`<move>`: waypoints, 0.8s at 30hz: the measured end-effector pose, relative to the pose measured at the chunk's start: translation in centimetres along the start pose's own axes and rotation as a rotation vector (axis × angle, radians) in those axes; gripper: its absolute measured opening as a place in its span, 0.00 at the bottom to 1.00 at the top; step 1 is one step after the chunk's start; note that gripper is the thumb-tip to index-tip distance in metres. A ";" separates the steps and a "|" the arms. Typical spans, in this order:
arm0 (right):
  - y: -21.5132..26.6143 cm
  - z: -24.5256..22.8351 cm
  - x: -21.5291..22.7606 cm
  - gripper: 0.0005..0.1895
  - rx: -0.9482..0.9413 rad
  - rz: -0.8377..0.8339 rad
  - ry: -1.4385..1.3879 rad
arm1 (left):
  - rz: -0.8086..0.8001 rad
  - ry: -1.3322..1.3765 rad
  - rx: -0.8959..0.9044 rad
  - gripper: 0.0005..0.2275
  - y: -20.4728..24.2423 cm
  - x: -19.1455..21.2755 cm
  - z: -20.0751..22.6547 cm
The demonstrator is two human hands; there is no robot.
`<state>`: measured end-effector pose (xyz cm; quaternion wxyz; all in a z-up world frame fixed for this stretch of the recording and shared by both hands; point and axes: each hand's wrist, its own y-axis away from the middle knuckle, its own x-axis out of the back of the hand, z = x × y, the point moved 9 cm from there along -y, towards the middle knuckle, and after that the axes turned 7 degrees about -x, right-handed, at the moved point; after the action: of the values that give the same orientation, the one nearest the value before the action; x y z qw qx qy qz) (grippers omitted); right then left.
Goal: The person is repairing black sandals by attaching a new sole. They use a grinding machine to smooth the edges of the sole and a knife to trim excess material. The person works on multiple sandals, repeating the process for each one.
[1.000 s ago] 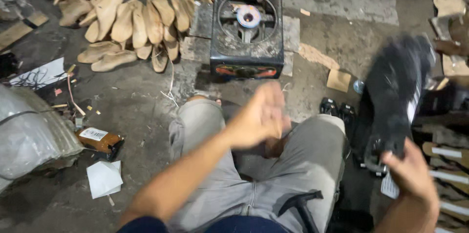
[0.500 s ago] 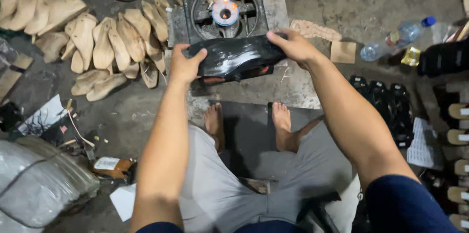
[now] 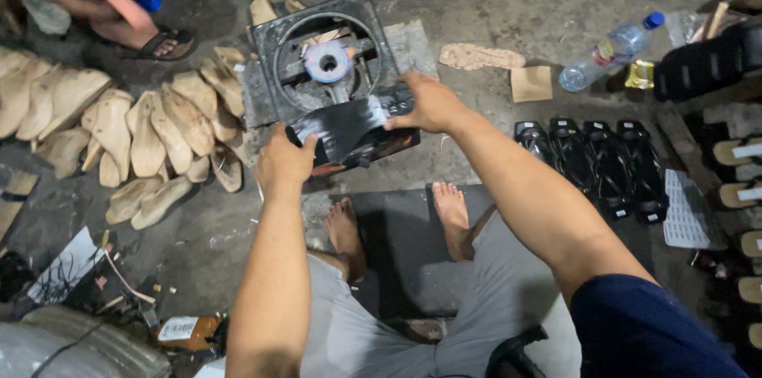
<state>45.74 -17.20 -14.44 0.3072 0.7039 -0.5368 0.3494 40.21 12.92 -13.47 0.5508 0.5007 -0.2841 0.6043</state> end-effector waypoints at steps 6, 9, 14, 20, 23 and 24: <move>0.4 -4.4 0.2 0.47 0.343 0.136 0.082 | 0.067 0.187 -0.514 0.37 -0.3 -2.4 4.8; 0.5 -5.2 -0.8 0.41 0.320 0.086 0.106 | 0.063 0.183 -0.682 0.39 -0.5 -3.6 5.7; 0.6 -6.6 -0.1 0.35 0.279 0.039 0.078 | 0.041 0.146 -0.641 0.42 -0.5 -3.5 5.7; 0.9 -8.2 0.7 0.34 0.296 0.081 0.121 | 0.059 0.177 -0.609 0.42 0.4 -2.2 6.3; 0.7 -8.4 0.7 0.34 0.286 0.074 0.156 | 0.106 0.139 -0.560 0.38 0.5 -1.6 6.3; 0.6 -8.4 0.7 0.33 0.281 0.065 0.159 | 0.123 0.132 -0.543 0.37 0.4 -1.3 6.3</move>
<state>43.92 -10.94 -9.02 0.2359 0.6924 -0.4791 0.4852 41.51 6.72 -12.45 0.6444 0.2761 -0.4289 0.5697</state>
